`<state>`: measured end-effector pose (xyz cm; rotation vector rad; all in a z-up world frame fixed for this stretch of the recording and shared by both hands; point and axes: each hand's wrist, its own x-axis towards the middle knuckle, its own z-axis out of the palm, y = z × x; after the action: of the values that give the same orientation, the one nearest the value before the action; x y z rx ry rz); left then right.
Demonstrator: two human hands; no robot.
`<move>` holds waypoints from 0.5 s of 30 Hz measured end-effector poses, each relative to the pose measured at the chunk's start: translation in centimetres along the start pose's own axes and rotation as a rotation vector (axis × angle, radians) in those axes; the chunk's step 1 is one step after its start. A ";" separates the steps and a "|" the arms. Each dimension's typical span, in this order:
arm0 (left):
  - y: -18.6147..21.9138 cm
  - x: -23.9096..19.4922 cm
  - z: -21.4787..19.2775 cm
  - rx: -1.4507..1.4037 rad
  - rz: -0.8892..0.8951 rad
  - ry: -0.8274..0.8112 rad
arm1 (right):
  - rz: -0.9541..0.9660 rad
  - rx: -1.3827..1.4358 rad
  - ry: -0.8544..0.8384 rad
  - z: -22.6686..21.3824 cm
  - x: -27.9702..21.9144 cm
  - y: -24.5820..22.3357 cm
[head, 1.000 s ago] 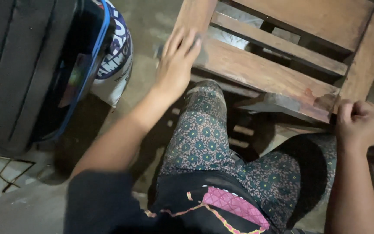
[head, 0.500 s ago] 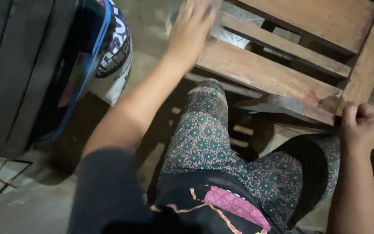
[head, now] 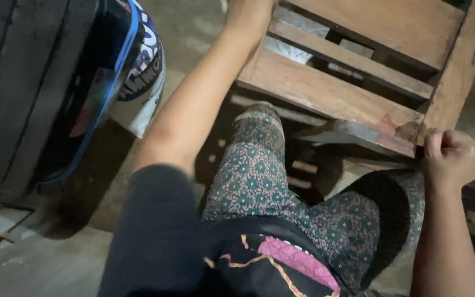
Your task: The person sands the surface of a wooden chair using a sanding block. They move the block back and forth across the seat and frame, adjusting grip and position to cover different areas.
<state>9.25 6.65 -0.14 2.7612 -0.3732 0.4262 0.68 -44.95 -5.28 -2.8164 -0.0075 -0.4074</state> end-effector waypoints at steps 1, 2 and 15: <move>0.1 0.6 -0.2 -0.037 -0.043 -0.051 | -0.029 -0.013 0.036 0.4 -0.1 0.5; 0.2 1.3 -0.3 -0.074 -0.086 -0.101 | -0.058 -0.027 0.072 0.9 -0.1 1.0; -3.4 5.3 5.3 0.028 0.121 0.424 | -0.035 -0.249 0.025 1.8 0.8 2.1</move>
<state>16.48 6.78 -4.13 2.5867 -0.4266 1.0286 2.04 -46.47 -7.33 -3.0594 -0.0008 -0.4824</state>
